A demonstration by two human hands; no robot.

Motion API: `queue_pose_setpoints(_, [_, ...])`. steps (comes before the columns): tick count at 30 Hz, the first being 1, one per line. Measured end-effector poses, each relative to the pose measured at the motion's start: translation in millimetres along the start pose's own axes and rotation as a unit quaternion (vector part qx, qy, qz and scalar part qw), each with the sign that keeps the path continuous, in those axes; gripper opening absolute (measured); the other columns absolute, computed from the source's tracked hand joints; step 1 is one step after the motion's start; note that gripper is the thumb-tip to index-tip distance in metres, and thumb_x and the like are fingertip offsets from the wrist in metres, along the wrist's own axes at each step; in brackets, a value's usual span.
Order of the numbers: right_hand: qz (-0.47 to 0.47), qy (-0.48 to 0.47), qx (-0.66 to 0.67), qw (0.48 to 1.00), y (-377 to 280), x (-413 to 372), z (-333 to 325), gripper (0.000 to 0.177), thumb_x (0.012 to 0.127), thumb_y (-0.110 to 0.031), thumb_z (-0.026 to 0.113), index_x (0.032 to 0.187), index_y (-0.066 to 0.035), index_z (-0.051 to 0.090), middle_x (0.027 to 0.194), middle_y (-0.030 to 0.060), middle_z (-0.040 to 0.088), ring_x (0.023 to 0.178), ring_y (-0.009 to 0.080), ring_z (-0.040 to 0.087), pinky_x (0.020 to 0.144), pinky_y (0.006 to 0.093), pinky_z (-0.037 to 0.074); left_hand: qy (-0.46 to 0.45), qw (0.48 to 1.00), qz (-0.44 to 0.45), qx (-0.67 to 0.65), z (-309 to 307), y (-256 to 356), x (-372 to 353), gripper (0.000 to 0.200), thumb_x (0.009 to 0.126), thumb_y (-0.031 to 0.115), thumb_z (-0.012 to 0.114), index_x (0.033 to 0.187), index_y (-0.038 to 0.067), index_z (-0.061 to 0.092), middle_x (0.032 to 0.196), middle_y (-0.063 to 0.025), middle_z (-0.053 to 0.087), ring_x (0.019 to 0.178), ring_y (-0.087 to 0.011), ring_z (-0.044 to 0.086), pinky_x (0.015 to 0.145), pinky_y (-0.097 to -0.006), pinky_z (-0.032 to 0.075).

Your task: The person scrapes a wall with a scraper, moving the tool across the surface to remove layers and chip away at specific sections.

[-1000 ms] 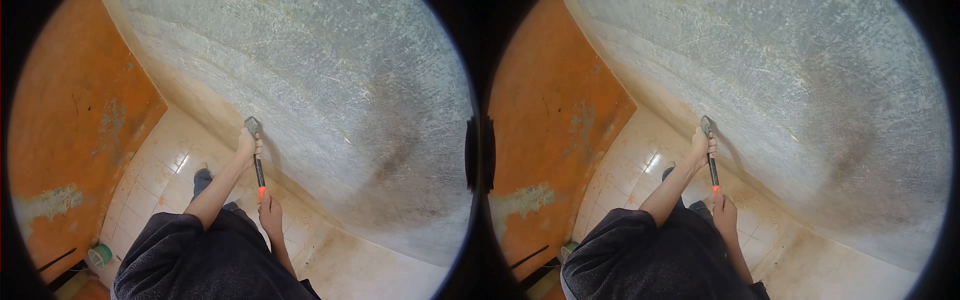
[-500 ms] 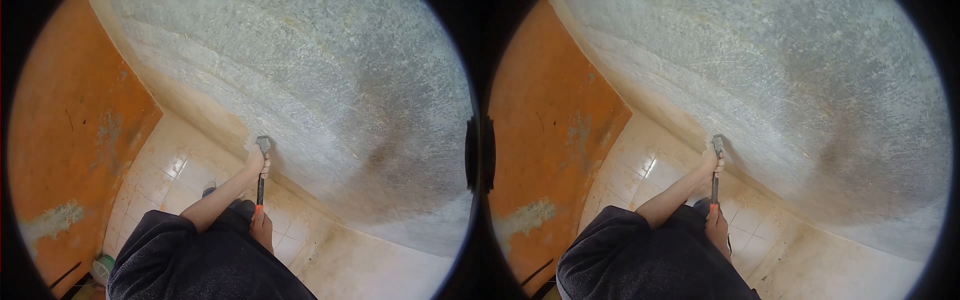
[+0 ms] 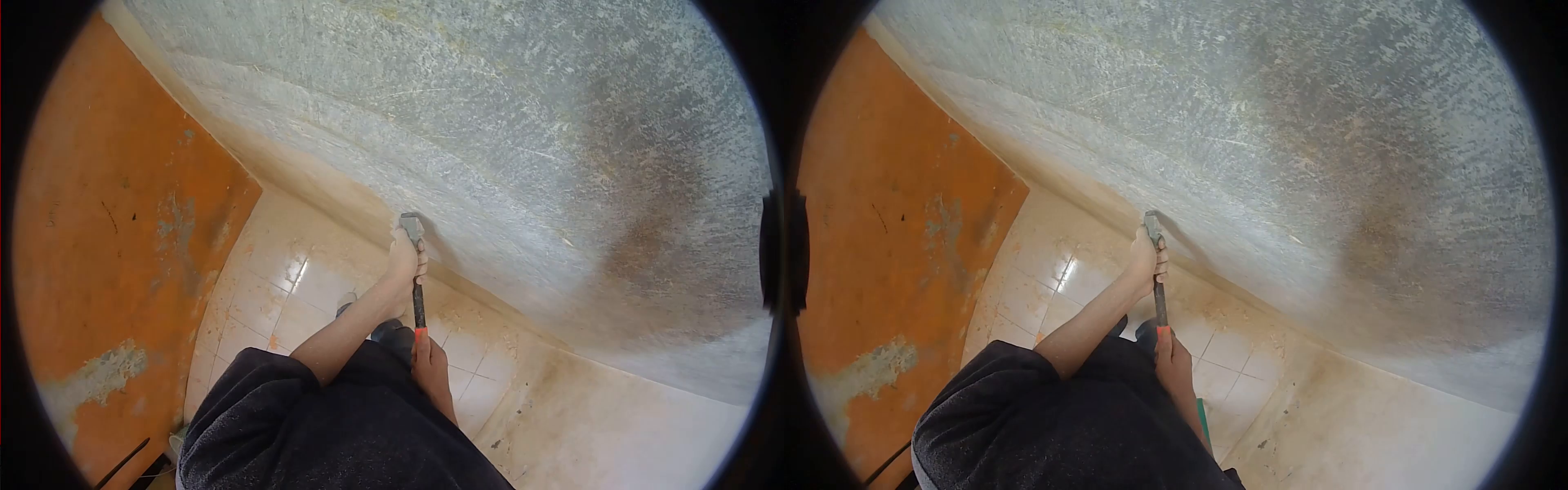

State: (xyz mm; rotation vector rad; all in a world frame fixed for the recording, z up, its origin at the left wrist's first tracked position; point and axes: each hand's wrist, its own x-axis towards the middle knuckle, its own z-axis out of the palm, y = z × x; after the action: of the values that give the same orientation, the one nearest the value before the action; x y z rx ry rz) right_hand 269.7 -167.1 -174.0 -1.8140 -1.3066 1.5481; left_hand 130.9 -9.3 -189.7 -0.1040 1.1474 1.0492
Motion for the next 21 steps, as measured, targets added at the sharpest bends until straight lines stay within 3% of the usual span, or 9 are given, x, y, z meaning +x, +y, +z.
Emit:
queue_pose_setpoints(4, [0.024,-0.022,0.017,0.999,8.6,6.0,1.2,0.053,0.104,-0.046,0.036,0.072,-0.006,0.050,0.058,-0.0012,0.043,0.050,0.0091,0.040,0.047,0.0265,0.033,0.017,1.000,-0.004,-0.001,-1.8,2.6,4.6,0.045,0.097,0.049,0.021,0.074,0.016,0.041,0.052,0.0064,0.022,0.041,-0.0095,0.019,0.039,-0.0289,0.021])
queue_pose_setpoints(7, [0.042,0.001,0.021,0.999,-0.2,-4.4,-2.1,0.054,0.104,-0.048,0.036,0.072,-0.006,0.050,0.058,-0.0013,0.043,0.050,0.0087,0.039,0.047,0.0263,0.032,-0.001,1.000,-0.004,-0.010,2.6,-6.4,0.5,0.046,0.098,0.050,0.020,0.072,0.016,0.040,0.053,0.0060,0.022,0.041,-0.0097,0.019,0.040,-0.0287,0.021])
queue_pose_setpoints(9, [0.074,0.005,0.031,0.997,-1.6,-10.9,-2.6,0.054,0.104,-0.048,0.036,0.072,-0.006,0.049,0.058,-0.0013,0.042,0.051,0.0092,0.039,0.047,0.0270,0.032,-0.045,0.998,-0.051,0.008,3.9,-9.3,-0.3,0.051,0.098,0.055,0.018,0.075,0.015,0.040,0.053,0.0054,0.028,0.040,-0.0094,0.023,0.040,-0.0284,0.025])
queue_pose_setpoints(19, [0.008,0.014,-0.036,0.999,-3.5,-6.3,-23.2,0.056,0.104,-0.048,0.036,0.071,-0.004,0.052,0.059,0.0006,0.046,0.053,0.0112,0.044,0.050,0.0288,0.035,-0.021,1.000,-0.019,-0.005,12.4,-12.4,-3.3,0.050,0.098,0.054,0.018,0.075,0.015,0.040,0.053,0.0054,0.028,0.041,-0.0093,0.023,0.040,-0.0294,0.025])
queue_pose_setpoints(21, [0.011,-0.005,-0.053,0.999,-6.3,-1.4,-25.5,0.057,0.104,-0.047,0.036,0.070,-0.004,0.052,0.058,0.0009,0.046,0.053,0.0115,0.044,0.051,0.0288,0.037,0.013,0.999,-0.008,-0.028,13.3,-7.7,-5.5,0.044,0.098,0.050,0.021,0.074,0.017,0.040,0.054,0.0063,0.022,0.042,-0.0098,0.018,0.040,-0.0290,0.021])
